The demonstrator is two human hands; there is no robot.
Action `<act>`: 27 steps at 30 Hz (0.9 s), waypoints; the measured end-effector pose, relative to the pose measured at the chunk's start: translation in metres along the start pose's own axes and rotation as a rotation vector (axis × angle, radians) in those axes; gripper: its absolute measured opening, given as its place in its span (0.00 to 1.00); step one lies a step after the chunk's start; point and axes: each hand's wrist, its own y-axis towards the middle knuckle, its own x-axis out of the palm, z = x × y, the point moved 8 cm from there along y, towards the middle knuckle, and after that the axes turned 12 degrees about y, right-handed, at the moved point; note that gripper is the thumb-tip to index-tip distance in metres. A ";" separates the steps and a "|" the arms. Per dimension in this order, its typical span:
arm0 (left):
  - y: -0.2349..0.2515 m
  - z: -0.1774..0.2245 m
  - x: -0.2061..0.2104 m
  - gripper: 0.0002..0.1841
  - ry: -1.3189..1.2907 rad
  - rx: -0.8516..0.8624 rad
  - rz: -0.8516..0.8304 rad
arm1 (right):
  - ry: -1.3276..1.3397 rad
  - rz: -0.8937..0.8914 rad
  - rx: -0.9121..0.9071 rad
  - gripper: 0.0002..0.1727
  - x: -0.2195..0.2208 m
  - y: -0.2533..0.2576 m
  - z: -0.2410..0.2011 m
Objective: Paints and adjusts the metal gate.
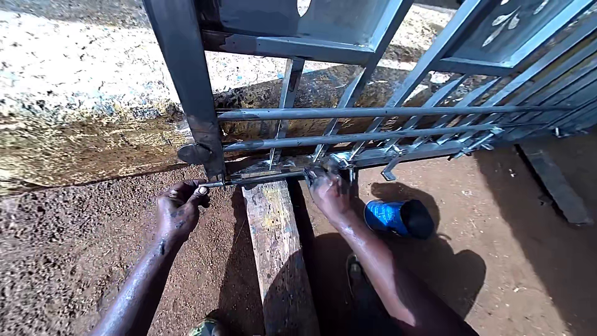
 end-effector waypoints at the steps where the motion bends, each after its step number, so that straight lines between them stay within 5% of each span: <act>1: -0.001 0.002 0.003 0.08 0.004 0.013 0.005 | -0.037 -0.041 0.084 0.16 -0.005 0.005 0.011; 4: -0.004 0.007 0.007 0.09 0.024 0.084 0.012 | -0.010 -0.100 0.148 0.17 0.009 0.000 -0.026; 9: -0.006 0.008 0.004 0.12 0.092 0.221 0.064 | 0.193 -0.127 -0.190 0.15 0.057 -0.031 -0.165; 12: -0.006 0.008 0.002 0.13 0.138 0.203 0.062 | 0.166 -0.133 -0.186 0.15 0.044 -0.020 -0.120; 17: -0.004 0.006 0.000 0.11 0.216 0.220 0.037 | -0.095 -0.174 0.239 0.22 0.002 0.012 0.010; 19: -0.004 0.006 0.001 0.11 0.213 0.218 0.034 | -0.091 -0.173 0.233 0.22 0.011 0.006 -0.015; 24: -0.004 0.007 0.001 0.10 0.225 0.214 0.049 | 0.137 -0.137 -0.146 0.15 0.054 -0.033 -0.166; 27: -0.003 0.008 0.002 0.11 0.232 0.211 0.042 | 0.108 -0.160 -0.164 0.15 0.046 -0.023 -0.142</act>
